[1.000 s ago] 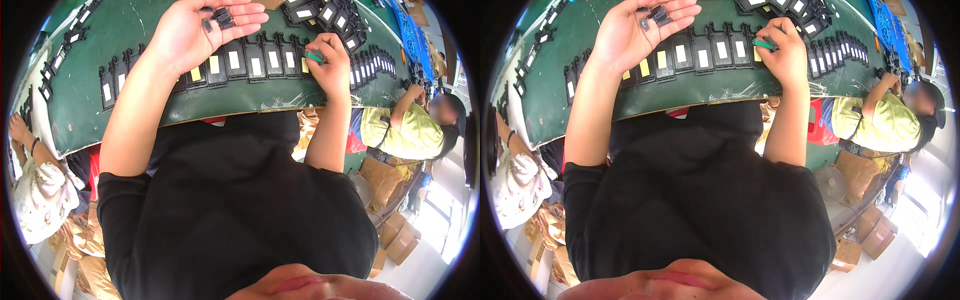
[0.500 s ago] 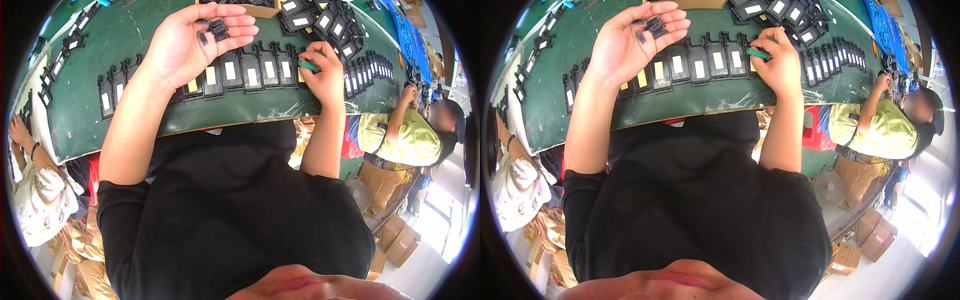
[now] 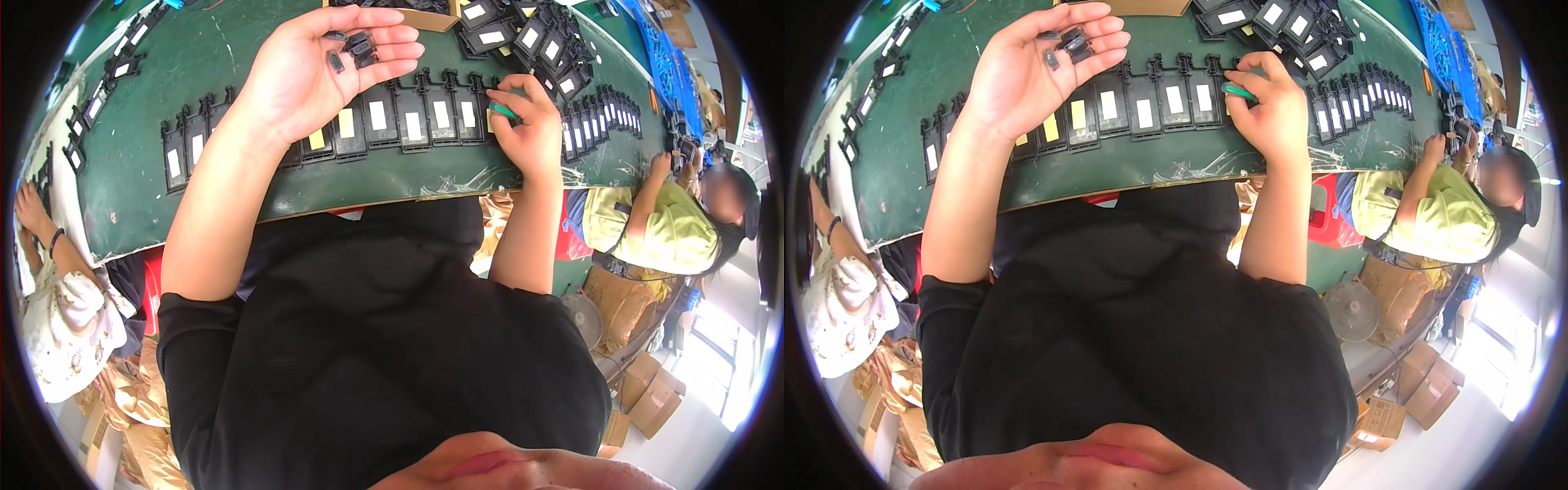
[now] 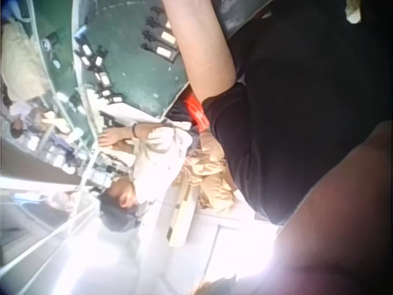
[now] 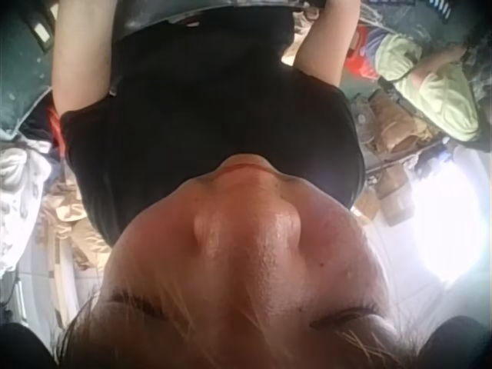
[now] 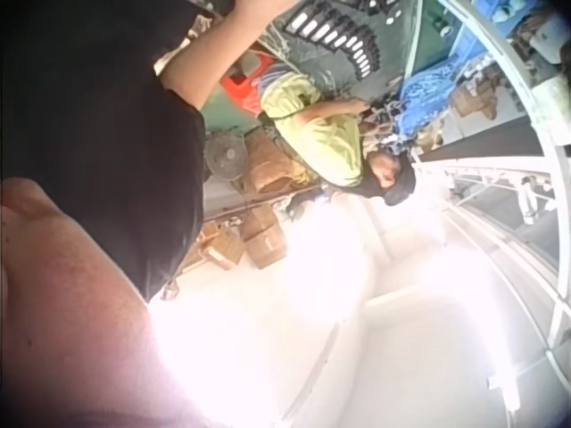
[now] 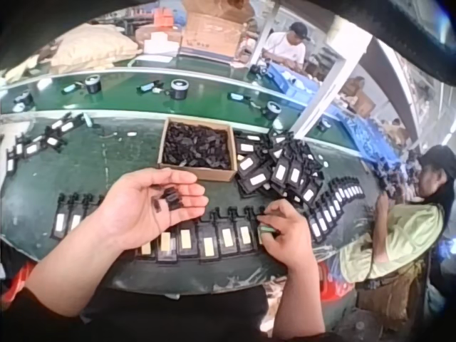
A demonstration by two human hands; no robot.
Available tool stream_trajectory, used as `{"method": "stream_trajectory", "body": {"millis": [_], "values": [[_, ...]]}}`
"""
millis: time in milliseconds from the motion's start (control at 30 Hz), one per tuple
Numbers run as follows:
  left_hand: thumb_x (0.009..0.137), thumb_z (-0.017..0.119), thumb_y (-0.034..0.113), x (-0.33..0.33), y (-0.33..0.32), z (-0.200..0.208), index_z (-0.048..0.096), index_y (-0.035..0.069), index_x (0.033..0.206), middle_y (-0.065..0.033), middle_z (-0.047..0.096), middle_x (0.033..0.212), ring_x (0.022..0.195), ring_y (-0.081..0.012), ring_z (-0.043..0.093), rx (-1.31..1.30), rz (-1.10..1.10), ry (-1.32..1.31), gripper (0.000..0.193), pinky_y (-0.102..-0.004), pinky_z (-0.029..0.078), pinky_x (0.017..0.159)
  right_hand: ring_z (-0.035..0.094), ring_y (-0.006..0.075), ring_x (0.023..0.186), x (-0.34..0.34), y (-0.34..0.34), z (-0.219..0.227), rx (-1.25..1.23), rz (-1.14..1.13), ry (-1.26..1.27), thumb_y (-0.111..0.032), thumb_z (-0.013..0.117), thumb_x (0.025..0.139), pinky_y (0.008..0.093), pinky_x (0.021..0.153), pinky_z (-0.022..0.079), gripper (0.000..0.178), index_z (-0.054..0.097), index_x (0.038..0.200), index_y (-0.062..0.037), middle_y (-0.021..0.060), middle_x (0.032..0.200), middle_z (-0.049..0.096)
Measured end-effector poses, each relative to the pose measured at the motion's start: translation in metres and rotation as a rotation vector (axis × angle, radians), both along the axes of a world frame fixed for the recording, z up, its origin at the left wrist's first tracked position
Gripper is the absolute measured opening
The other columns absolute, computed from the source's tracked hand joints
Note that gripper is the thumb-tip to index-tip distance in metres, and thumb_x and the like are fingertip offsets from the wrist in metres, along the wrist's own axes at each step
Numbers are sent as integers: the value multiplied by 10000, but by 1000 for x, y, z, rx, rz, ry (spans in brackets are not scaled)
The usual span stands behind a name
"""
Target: The recorder is assembling small electronic components into plastic housings on a factory assembly line.
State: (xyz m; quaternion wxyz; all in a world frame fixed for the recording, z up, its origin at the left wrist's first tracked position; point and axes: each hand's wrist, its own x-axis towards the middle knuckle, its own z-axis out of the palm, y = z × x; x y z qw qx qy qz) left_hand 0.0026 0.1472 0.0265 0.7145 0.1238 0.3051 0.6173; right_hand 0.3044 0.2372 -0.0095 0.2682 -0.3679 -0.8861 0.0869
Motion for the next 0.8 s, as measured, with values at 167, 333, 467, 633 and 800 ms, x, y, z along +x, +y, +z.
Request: {"method": "stream_trajectory", "body": {"millis": [167, 333, 467, 633, 800], "values": [[1028, 472, 189, 0, 1, -4, 634, -93, 1118, -229, 674, 1082, 1056, -358, 669, 30, -14, -18, 337, -499, 542, 1023, 694, 256, 744, -2, 0, 0, 30, -9, -16, -84, 721, 735, 354, 673, 553, 230, 793, 953, -77, 16, 1032, 682], [1027, 477, 190, 0, 1, -3, 639, -87, 1111, -221, 678, 1069, 1039, -349, 672, 24, -16, -6, 332, -490, 550, 1007, 699, 258, 746, -1, -1, 4, 39, -8, -61, -95, 718, 752, 358, 681, 563, 232, 790, 973, -83, 5, 1029, 686], [1028, 418, 162, -3, 2, -7, 589, -164, 1229, -306, 658, 1210, 1155, -398, 666, 123, -23, 39, 420, -490, 545, 1060, 689, 254, 718, -2, -6, 4, 23, -10, -80, -111, 721, 757, 369, 663, 558, 250, 789, 997, -94, -9, 1045, 688], [1064, 471, 198, -8, 3, -11, 582, -160, 1257, -246, 635, 1183, 1139, -358, 633, 165, -82, -2, 422, -496, 527, 1083, 673, 244, 668, -3, -10, 1, 33, -44, -86, -134, 718, 759, 370, 631, 547, 256, 787, 1003, -101, -25, 1067, 686], [1056, 482, 183, -7, 4, -14, 585, -158, 1261, -245, 633, 1190, 1147, -360, 627, 148, -98, -24, 410, -489, 530, 1068, 665, 227, 631, -11, -20, -1, 89, -123, -97, -142, 712, 759, 361, 605, 543, 242, 786, 985, -97, -40, 1071, 683]]}}
